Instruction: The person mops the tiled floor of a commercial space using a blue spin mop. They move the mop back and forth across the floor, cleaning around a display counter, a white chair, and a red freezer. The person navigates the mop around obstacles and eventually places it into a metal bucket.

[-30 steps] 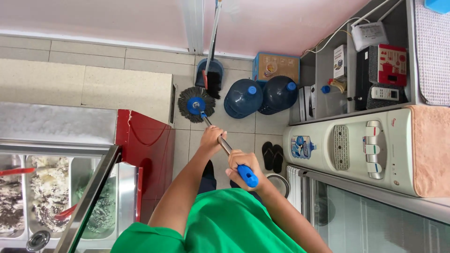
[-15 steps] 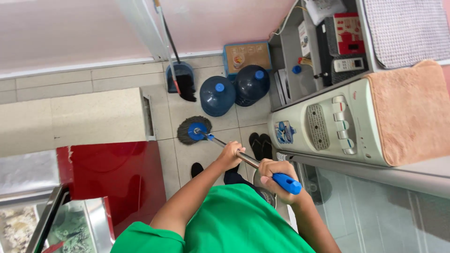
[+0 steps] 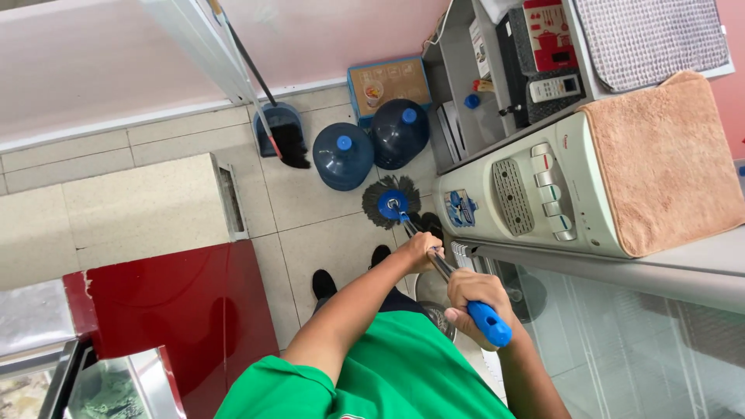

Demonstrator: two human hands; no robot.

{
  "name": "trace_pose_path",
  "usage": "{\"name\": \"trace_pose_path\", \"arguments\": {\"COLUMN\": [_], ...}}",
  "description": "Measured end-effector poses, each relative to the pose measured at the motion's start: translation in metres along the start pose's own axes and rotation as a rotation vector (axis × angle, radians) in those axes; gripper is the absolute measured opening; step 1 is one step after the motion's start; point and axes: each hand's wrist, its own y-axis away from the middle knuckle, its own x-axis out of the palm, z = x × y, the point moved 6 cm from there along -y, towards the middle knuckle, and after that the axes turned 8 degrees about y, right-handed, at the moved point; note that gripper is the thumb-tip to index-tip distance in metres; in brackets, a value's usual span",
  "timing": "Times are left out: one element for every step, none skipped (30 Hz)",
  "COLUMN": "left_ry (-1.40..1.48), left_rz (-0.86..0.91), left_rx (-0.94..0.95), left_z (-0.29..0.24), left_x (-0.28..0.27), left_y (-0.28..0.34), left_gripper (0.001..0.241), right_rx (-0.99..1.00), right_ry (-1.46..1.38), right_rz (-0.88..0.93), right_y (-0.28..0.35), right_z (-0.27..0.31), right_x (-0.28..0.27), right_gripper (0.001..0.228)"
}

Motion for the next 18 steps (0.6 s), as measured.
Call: {"name": "trace_pose_path", "arguments": {"left_ry": [-0.003, 0.021, 0.044, 0.039, 0.09, 0.141, 0.138, 0.126, 0.113, 0.108, 0.08, 0.052, 0.045, 0.047, 0.057, 0.059, 0.006, -0.045], "left_rz": [-0.002, -0.045, -0.089, -0.091, -0.15, -0.209, -0.207, -0.239, -0.272, -0.27, -0.296, -0.322, -0.31, -0.36, -0.404, -0.387, -0.401, -0.415], "left_rx": [-0.004, -0.044, -0.082, -0.085, -0.078, -0.071, -0.08, -0.13, -0.179, -0.186, -0.179, -0.171, -0.169, -0.205, -0.236, -0.23, -0.136, -0.041], "left_z": [0.0, 0.003, 0.004, 0.013, 0.022, 0.032, 0.04, 0.051, 0.061, 0.079, 0.096, 0.112, 0.123, 0.136, 0.148, 0.15, 0.146, 0.142], "left_x": [-0.007, -0.016, -0.025, -0.032, -0.042, -0.051, -0.057, -0.065, -0.073, -0.073, -0.077, -0.081, -0.082, -0.086, -0.083, -0.086, -0.087, -0.088], "left_y": [0.012, 0.025, 0.036, 0.053, 0.072, 0.092, 0.112, 0.132, 0.153, 0.171, 0.187, 0.202, 0.213, 0.225, 0.233, 0.239, 0.243, 0.247], "left_gripper": [0.033, 0.035, 0.037, 0.037, 0.034, 0.032, 0.032, 0.034, 0.037, 0.037, 0.038, 0.039, 0.039, 0.04, 0.041, 0.041, 0.037, 0.033], "right_rx": [-0.003, -0.012, -0.023, -0.027, -0.068, -0.108, -0.107, -0.118, -0.13, -0.131, -0.138, -0.146, -0.145, -0.151, -0.148, -0.137, -0.114, -0.091], "right_ry": [-0.004, -0.067, -0.129, -0.132, -0.195, -0.259, -0.267, -0.307, -0.346, -0.353, -0.388, -0.422, -0.421, -0.423, -0.418, -0.41, -0.412, -0.415], "right_rz": [0.0, 0.02, 0.041, 0.04, 0.023, 0.006, 0.003, 0.025, 0.046, 0.043, 0.064, 0.086, 0.072, 0.079, 0.086, 0.073, 0.072, 0.07], "right_y": [-0.006, -0.012, -0.018, -0.017, -0.017, -0.016, -0.017, -0.018, -0.019, -0.021, -0.024, -0.028, -0.024, -0.021, -0.014, -0.01, -0.003, 0.003], "right_z": [0.004, 0.008, 0.012, 0.007, 0.004, 0.001, 0.003, 0.006, 0.009, 0.015, 0.023, 0.03, 0.028, 0.025, 0.023, 0.021, 0.019, 0.017], "right_x": [0.005, 0.011, 0.017, 0.028, 0.04, 0.053, 0.067, 0.082, 0.097, 0.109, 0.122, 0.133, 0.143, 0.153, 0.161, 0.165, 0.168, 0.171], "right_gripper": [0.036, 0.037, 0.037, 0.037, 0.038, 0.041, 0.041, 0.041, 0.042, 0.042, 0.043, 0.044, 0.044, 0.044, 0.044, 0.044, 0.043, 0.043]}}
